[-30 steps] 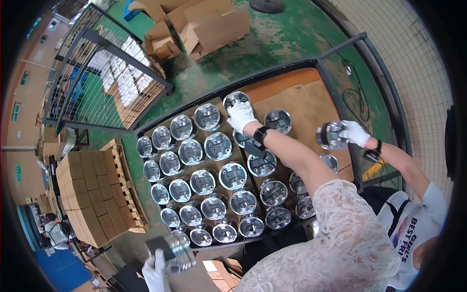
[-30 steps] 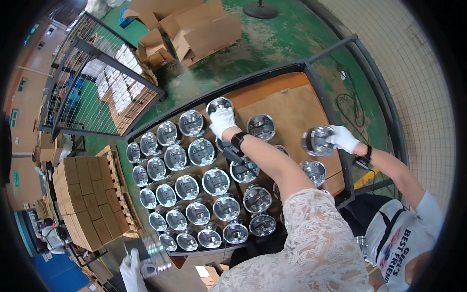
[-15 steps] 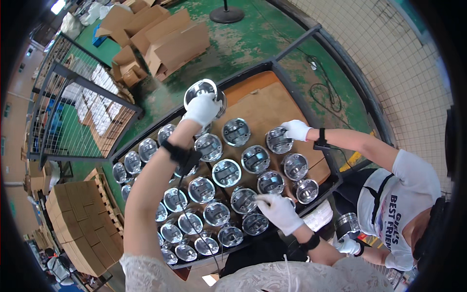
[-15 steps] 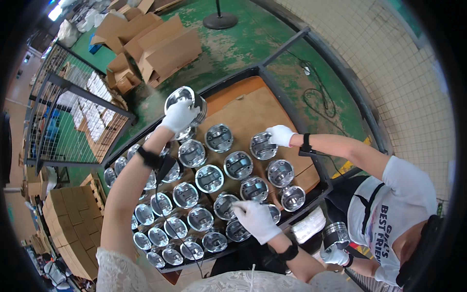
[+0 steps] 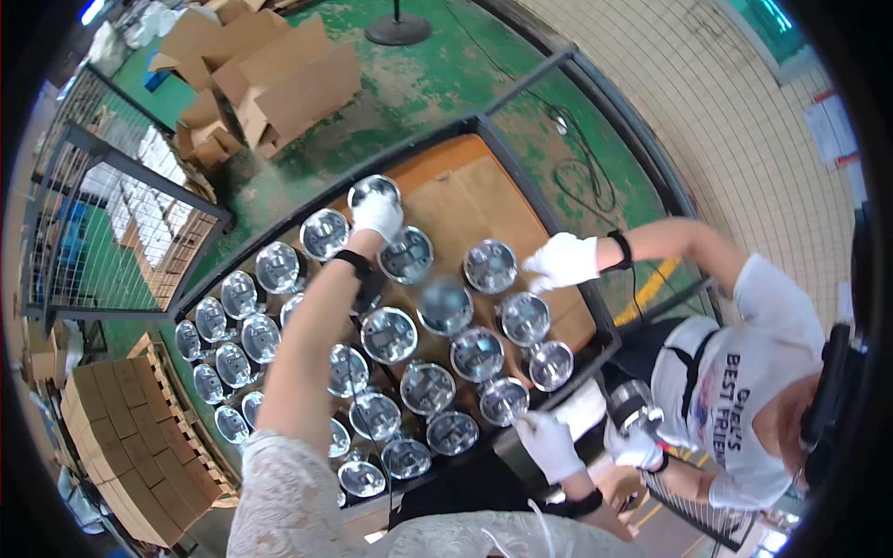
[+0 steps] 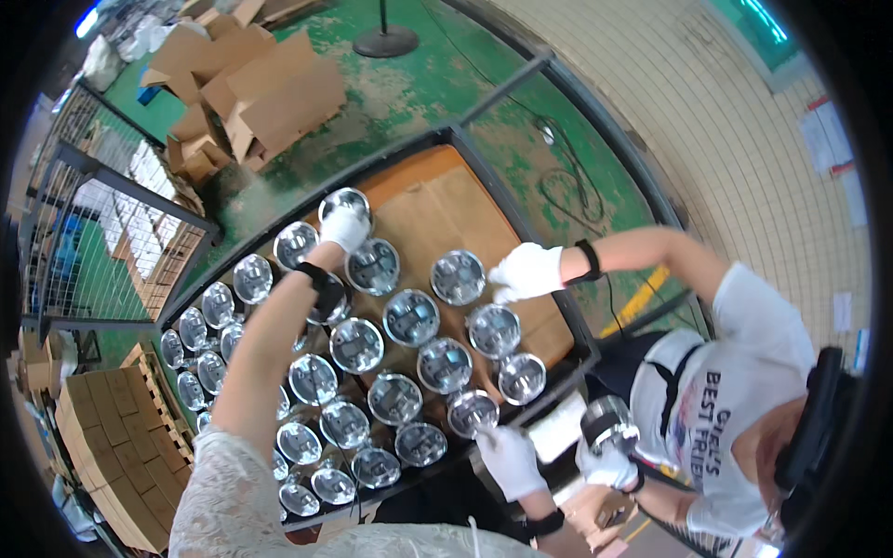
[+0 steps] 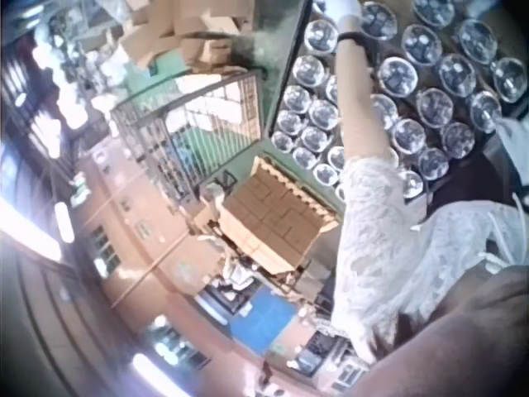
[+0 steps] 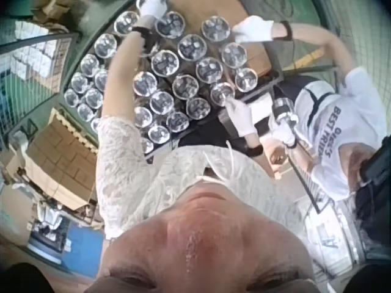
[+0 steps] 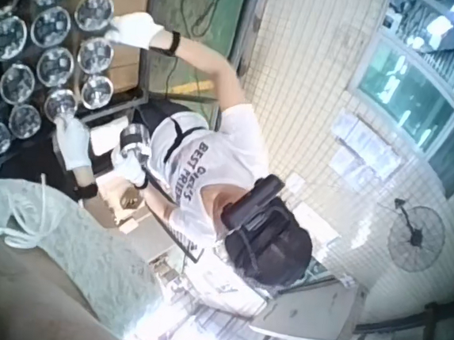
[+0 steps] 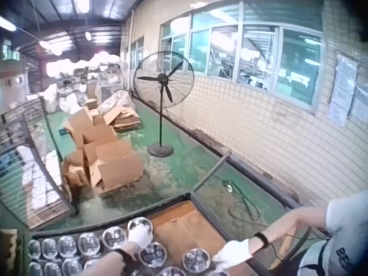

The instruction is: Inspecting and sorting metal engine pistons in a warehouse environment.

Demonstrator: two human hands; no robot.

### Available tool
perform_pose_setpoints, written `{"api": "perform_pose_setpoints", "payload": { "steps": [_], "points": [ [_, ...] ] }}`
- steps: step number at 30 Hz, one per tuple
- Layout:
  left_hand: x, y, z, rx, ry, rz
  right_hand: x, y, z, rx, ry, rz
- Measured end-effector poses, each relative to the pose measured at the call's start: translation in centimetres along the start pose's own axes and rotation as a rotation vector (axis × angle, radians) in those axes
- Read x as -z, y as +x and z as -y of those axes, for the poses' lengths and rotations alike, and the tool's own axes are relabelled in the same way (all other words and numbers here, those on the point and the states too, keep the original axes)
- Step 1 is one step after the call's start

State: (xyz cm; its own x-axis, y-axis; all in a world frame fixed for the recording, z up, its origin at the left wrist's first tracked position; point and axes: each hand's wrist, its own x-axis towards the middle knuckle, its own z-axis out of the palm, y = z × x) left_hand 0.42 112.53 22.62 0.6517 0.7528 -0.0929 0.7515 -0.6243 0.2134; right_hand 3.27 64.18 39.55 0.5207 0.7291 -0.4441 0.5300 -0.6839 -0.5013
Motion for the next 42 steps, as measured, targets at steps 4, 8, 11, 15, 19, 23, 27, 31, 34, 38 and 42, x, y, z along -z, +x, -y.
{"api": "perform_pose_setpoints", "payload": {
  "steps": [4,8,11,15,19,23,27,31,34,38,42],
  "points": [
    [11.2,-6.6,0.5,0.080,-0.464,0.165,-0.5,2.1,1.4,0.144,-0.043,0.083],
    [20.7,-18.4,4.3,0.143,-0.918,0.124,-1.1,2.5,4.5,0.199,-0.084,0.323],
    [28.6,-31.3,5.6,0.416,-1.468,-0.041,-2.2,1.7,6.9,0.362,-0.201,0.496],
    [36.5,-50.4,2.3,0.693,-1.091,-0.619,-3.8,-1.8,11.1,0.597,-0.204,0.737],
    [36.2,-69.6,-4.7,1.164,-0.726,-0.933,-7.0,-7.4,11.8,0.660,-0.231,1.233],
    [25.1,-87.1,-16.1,1.451,-0.409,-1.040,-12.3,-14.8,10.0,0.785,-0.448,1.580],
    [12.8,-95.2,-30.2,1.850,-0.409,-0.832,-17.3,-24.4,8.3,0.867,-0.643,1.693],
    [1.9,-98.6,-42.7,2.111,-0.409,-0.439,-22.7,-34.2,6.7,1.095,-0.924,1.764],
    [0.0,-99.6,-49.9,2.341,-0.724,-0.451,-25.8,-43.4,5.3,1.453,-1.214,1.766],
    [-0.4,-99.4,-54.1,2.617,-0.667,-0.675,-29.4,-53.8,2.5,1.865,-1.389,1.844],
    [-1.0,-97.7,-56.8,2.935,-0.617,-1.014,-35.3,-62.0,-4.8,2.203,-1.521,2.043]
  ]
}}
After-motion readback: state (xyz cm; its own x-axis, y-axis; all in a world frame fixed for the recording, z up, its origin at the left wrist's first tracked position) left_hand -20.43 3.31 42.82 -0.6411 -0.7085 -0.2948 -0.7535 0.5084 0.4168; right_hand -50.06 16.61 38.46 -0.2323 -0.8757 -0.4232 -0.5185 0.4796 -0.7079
